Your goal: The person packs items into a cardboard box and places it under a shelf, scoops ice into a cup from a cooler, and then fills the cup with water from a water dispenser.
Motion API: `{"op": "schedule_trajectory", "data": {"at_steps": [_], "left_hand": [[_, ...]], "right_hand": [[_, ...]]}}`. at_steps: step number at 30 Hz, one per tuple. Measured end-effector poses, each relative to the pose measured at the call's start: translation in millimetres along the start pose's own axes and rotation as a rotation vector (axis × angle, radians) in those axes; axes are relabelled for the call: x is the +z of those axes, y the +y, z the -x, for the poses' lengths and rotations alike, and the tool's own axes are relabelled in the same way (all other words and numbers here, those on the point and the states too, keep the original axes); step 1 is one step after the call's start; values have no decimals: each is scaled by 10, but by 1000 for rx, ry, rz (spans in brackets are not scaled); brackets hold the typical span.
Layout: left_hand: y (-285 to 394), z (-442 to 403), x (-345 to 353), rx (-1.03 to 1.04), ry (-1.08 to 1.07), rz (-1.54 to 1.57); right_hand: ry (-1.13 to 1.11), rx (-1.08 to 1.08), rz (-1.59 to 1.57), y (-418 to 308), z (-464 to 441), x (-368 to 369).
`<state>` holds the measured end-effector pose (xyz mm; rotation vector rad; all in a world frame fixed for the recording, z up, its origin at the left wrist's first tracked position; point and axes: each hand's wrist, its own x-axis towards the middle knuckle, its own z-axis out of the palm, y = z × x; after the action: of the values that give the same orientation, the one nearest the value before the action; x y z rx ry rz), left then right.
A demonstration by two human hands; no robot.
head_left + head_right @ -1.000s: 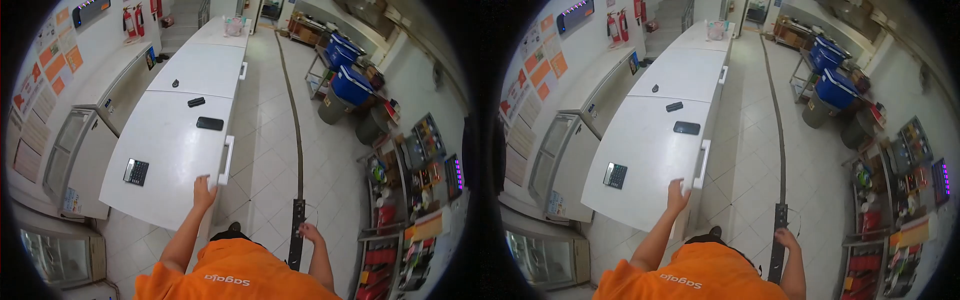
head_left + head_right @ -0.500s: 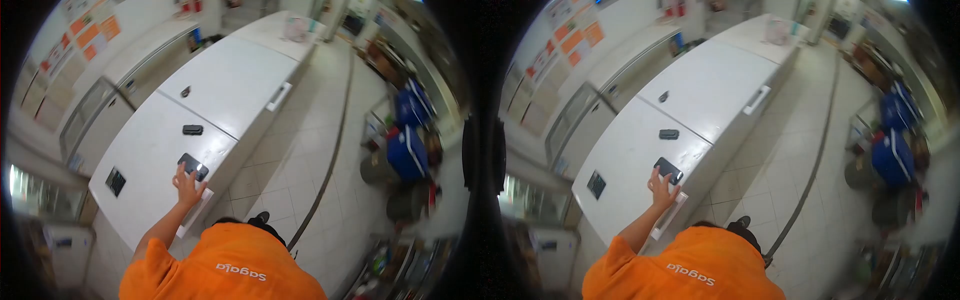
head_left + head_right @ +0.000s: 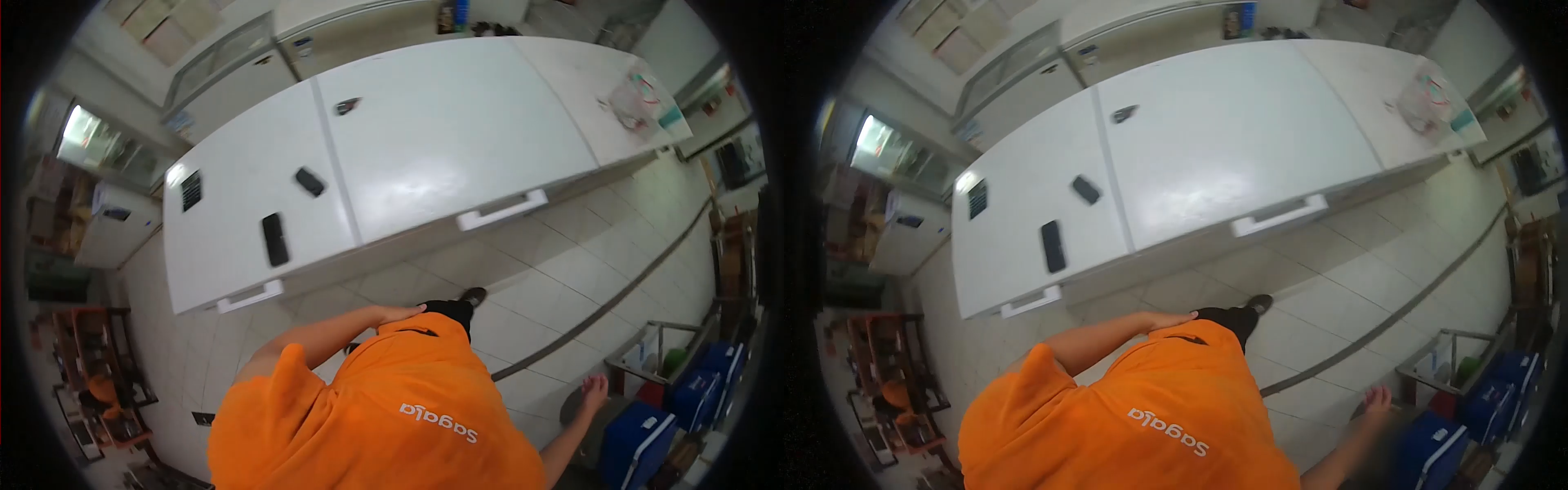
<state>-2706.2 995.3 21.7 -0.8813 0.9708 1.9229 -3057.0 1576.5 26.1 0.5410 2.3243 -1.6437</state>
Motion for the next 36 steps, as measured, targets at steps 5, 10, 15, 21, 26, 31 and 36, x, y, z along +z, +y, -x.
{"op": "schedule_trajectory", "data": {"at_steps": [5, 10, 15, 21, 26, 31, 36], "left_hand": [[1733, -972, 289, -298, -186, -676], [4287, -1463, 1641, 161, 48, -988], [5924, -2391, 2993, 688, 264, -1179], [6935, -3593, 3983, 847, 340, -958], [9600, -4253, 3876, 948, 874, -977], [11680, -4771, 3812, 733, 915, -636], [12628, -5634, 3520, 1082, 1604, -1347]], "right_hand": [[-393, 74, 318, -340, -282, 389], [-644, 153, 1029, 1263, -594, 54], [-281, 1003, 329, 1366, -545, -508], [-146, 999, 128, 1105, -1902, -1040], [-306, -80, 1108, 465, -4297, -1559], [188, -38, -26, -2261, -5216, -2193], [509, 220, -35, -2078, -4922, -2296]]}}
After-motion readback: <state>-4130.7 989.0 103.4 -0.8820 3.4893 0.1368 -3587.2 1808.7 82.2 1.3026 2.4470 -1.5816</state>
